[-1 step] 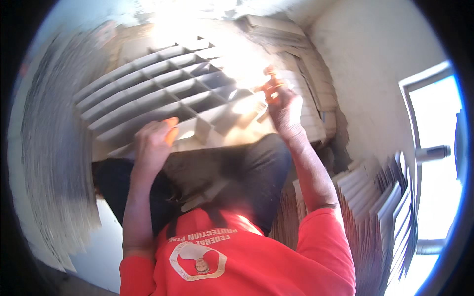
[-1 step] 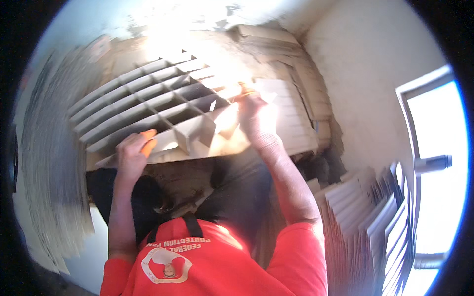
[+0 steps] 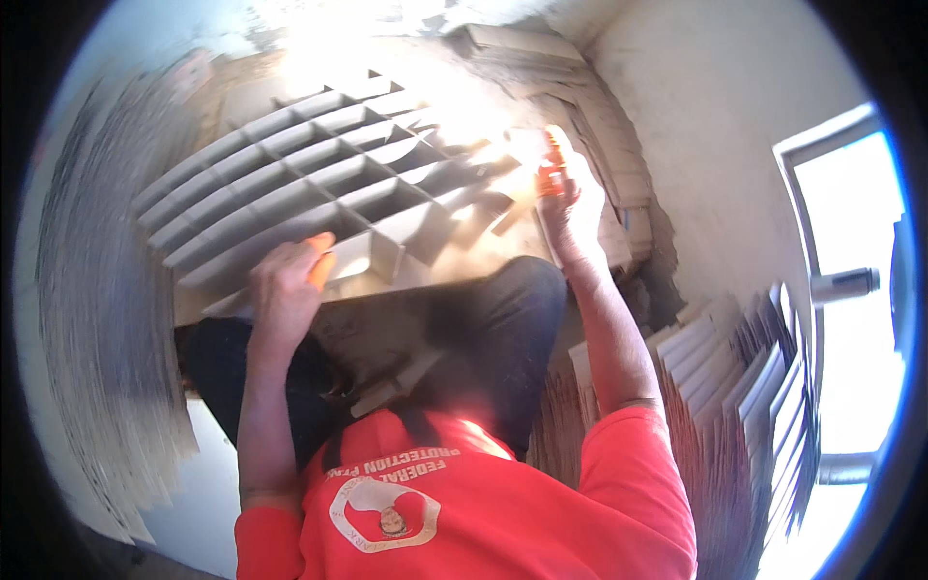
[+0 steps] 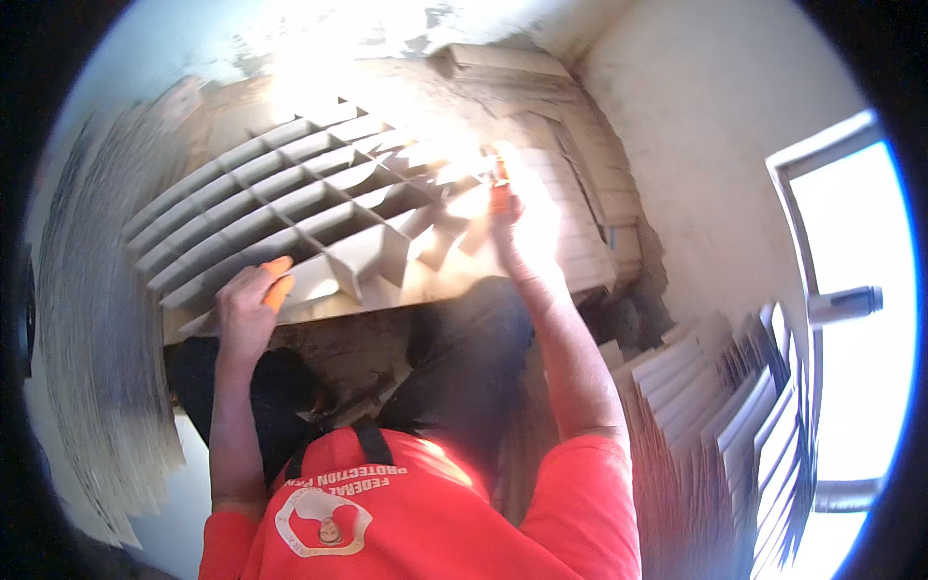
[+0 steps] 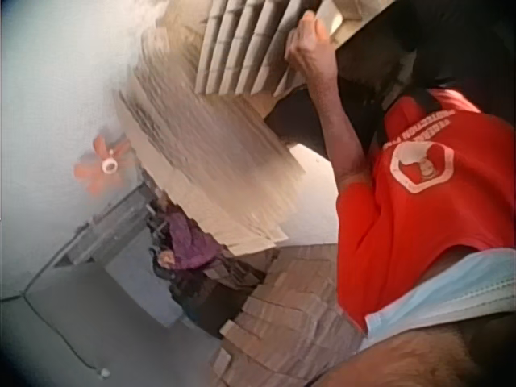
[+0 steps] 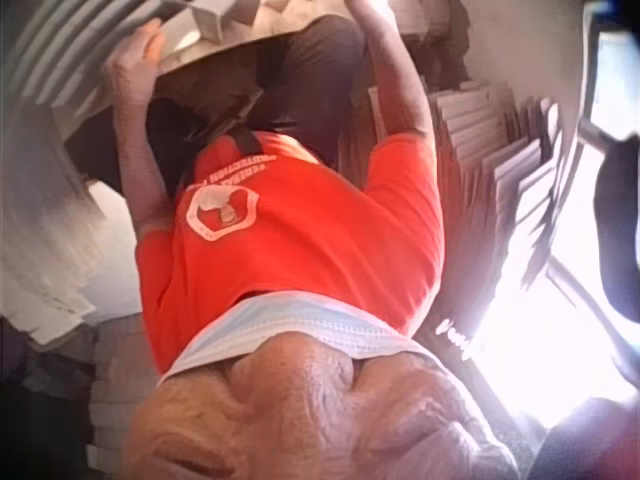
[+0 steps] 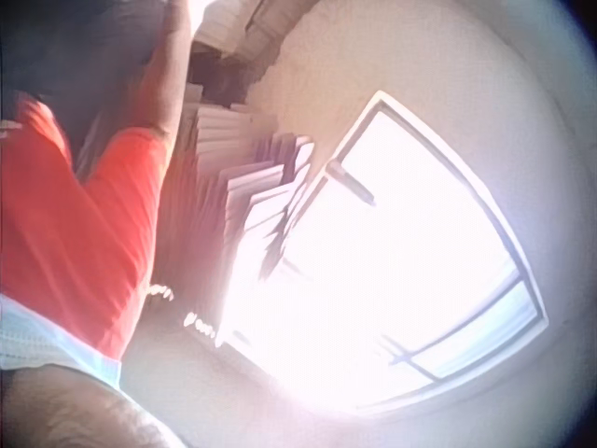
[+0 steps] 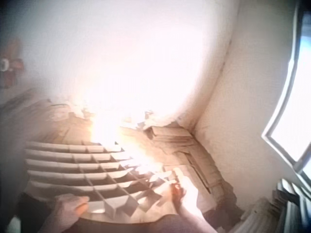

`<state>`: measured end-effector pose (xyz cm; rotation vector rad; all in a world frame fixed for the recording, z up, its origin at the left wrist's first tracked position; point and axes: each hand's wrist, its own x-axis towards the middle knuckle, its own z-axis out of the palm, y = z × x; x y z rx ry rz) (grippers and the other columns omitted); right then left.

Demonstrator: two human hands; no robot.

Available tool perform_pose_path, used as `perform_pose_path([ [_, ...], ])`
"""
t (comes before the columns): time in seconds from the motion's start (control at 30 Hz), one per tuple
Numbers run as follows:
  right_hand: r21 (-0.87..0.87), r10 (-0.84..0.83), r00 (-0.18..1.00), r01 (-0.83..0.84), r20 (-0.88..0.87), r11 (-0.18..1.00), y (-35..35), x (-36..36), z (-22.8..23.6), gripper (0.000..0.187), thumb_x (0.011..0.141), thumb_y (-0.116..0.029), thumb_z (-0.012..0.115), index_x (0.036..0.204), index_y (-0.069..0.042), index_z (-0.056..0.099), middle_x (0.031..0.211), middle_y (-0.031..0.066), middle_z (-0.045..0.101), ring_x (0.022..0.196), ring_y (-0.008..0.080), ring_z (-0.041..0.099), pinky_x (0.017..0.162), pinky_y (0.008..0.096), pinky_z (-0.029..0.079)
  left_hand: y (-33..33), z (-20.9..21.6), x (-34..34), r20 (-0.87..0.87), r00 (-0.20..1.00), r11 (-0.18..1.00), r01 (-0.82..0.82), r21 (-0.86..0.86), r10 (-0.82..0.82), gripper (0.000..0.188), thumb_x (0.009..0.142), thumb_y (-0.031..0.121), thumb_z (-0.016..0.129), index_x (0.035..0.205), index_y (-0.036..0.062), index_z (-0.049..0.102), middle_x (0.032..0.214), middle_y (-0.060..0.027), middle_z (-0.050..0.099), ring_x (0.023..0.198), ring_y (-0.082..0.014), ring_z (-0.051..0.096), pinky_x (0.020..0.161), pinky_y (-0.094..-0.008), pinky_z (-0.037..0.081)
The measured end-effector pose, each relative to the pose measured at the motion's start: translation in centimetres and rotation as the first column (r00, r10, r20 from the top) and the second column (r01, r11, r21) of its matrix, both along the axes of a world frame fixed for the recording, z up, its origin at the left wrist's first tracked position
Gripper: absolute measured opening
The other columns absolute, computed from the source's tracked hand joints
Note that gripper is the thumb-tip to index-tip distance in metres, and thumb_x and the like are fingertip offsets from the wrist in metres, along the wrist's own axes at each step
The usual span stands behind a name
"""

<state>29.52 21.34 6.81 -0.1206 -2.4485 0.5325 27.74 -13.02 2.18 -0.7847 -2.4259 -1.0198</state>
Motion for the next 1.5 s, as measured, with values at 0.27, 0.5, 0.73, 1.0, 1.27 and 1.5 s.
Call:
perform_pose_path([
  [0.27,0.289,-0.378,0.65,0.246,0.659,0.925,14.6,8.1,-13.6,0.095,0.078,-0.03,0.079,0.152,-0.007,0.024,0.121,0.0278,0.055,0.114,0.0455,0.051,0.096,0.0481,0.047,1.2,0.1,-0.3,0.057,0.998,1.0,-0.007,-0.016,0.008,0.023,0.077,-0.003,0.073,0.1,-0.0012,0.07,0.089,-0.0166,0.069,0.081,-0.0305,0.067,0.072,-0.0383,0.053],
  [0.5,0.238,-0.224,0.531,0.043,0.817,0.97,14.4,5.1,-13.5,0.089,0.079,-0.02,0.073,0.152,-0.006,0.025,0.119,0.0294,0.057,0.111,0.0438,0.055,0.096,0.0468,0.048,0.8,0.0,-0.5,0.174,0.983,0.998,-0.056,-0.039,0.062,0.025,0.083,-0.001,0.071,0.109,-0.0023,0.071,0.099,-0.0161,0.073,0.09,-0.0243,0.07,0.084,-0.0342,0.052],
  [0.73,0.3,-0.337,0.689,0.18,0.641,0.937,18.8,5.2,-11.6,0.047,0.079,-0.005,0.058,0.126,-0.007,0.055,0.099,0.0246,0.067,0.097,0.0382,0.066,0.084,0.0456,0.054,1.1,0.3,-0.1,0.168,0.985,0.999,-0.046,-0.012,0.047,0.02,0.083,0.001,0.07,0.103,-0.0027,0.071,0.098,-0.0181,0.072,0.088,-0.0281,0.07,0.08,-0.0353,0.053],
  [1.0,-0.078,-0.158,0.81,0.242,0.564,0.967,21.4,5.3,-2.5,0.068,0.069,-0.019,0.082,0.131,-0.004,0.059,0.103,0.0143,0.072,0.098,0.0212,0.067,0.078,0.0385,0.056,1.5,0.5,-0.1,0.279,0.959,0.996,-0.074,0.046,0.058,0.022,0.084,0.003,0.07,0.105,-0.0025,0.07,0.102,-0.0178,0.072,0.092,-0.0249,0.07,0.084,-0.0334,0.052],
  [1.27,0.129,-0.422,0.782,0.411,0.459,0.902,20.3,4.9,-0.7,0.05,0.082,-0.029,0.074,0.122,-0.002,0.063,0.101,0.0202,0.069,0.09,0.0352,0.068,0.086,0.041,0.052,-1.2,2.2,0.7,0.173,0.98,0.995,-0.098,-0.002,0.097,0.041,0.08,0.008,0.076,0.119,0.0022,0.067,0.11,-0.0138,0.07,0.1,-0.0259,0.066,0.089,-0.0366,0.05],
  [1.5,0.355,0.115,0.963,-0.021,-0.246,0.935,5.0,1.5,11.5,0.059,0.085,0.006,0.064,0.141,-0.005,0.049,0.118,0.0182,0.068,0.101,0.021,0.069,0.082,0.0301,0.055,-6.6,0.9,1.9,-0.011,0.965,0.952,-0.261,-0.159,0.263,0.043,0.076,0.014,0.079,0.117,0.0059,0.069,0.109,-0.0112,0.069,0.104,-0.0273,0.062,0.094,-0.0398,0.044],
])
